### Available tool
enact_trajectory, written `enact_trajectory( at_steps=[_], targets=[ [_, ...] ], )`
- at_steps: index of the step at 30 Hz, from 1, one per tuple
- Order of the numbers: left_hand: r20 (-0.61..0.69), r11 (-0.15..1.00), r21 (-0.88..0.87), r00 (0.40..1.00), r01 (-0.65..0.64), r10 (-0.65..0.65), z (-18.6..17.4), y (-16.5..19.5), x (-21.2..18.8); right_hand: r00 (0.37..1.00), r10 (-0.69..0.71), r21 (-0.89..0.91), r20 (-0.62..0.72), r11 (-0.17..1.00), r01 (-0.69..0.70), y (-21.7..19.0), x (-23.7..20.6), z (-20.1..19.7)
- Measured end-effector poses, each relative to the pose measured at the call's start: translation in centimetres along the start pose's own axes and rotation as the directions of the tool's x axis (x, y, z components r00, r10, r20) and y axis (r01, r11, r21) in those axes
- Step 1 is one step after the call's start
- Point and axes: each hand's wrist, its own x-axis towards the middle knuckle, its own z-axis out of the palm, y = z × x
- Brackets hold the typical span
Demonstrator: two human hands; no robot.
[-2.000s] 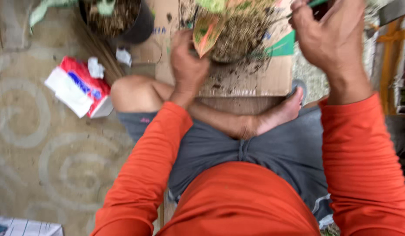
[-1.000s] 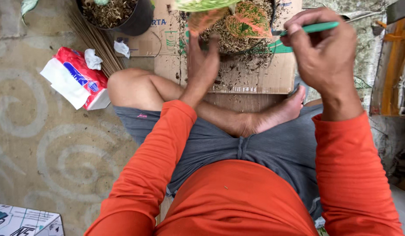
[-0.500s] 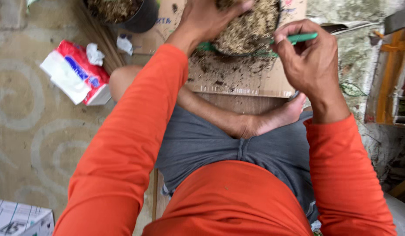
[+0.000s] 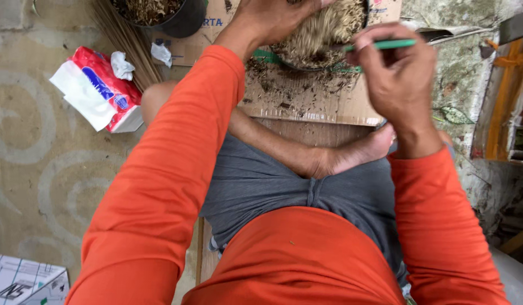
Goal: The person sits on the floor and cleans the leaves of two potted plants using a tissue. They wipe the leaves of a green and white variegated plant first, then move to a pink and green variegated plant, wiping each leaf individually.
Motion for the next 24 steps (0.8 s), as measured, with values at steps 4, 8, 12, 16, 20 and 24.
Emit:
enact_trajectory(
  at_steps=[4,8,12,16,20,24],
  targets=[
    [0.202,0.972,-0.177,0.972,0.157,-0.12,-0.1,0.6,0.3,0.991,-0.043,-0.059,-0.123,0.998,0.036,-0.6,-1.2,-1.0],
    [0.229,0.97,-0.231,0.973,0.078,-0.023,-0.8,0.7,0.6,0.994,-0.112,-0.122,-0.015,0.986,0.109,-0.4,-3.0,1.5],
    [0.323,0.984,-0.03,0.934,0.175,-0.156,-1.6,1.4,0.8,0.979,-0.203,-0.127,-0.015,0.972,0.2,0.3,-2.4,2.9],
    [0.301,0.992,-0.045,0.948,0.121,-0.102,-3.9,2.2,-1.3,0.987,-0.147,-0.041,-0.068,0.989,0.144,-1.3,-2.5,0.8],
    [-0.233,0.957,0.075,0.928,-0.28,0.29,-5.6,2.5,-6.6,0.996,-0.031,-0.02,-0.081,0.999,0.03,-2.8,-4.5,-0.1],
    [-0.177,0.975,-0.189,0.972,0.119,-0.153,-3.3,3.0,-8.0,0.992,0.077,0.08,-0.099,0.994,-0.07,-2.5,-5.6,1.1]
  ],
)
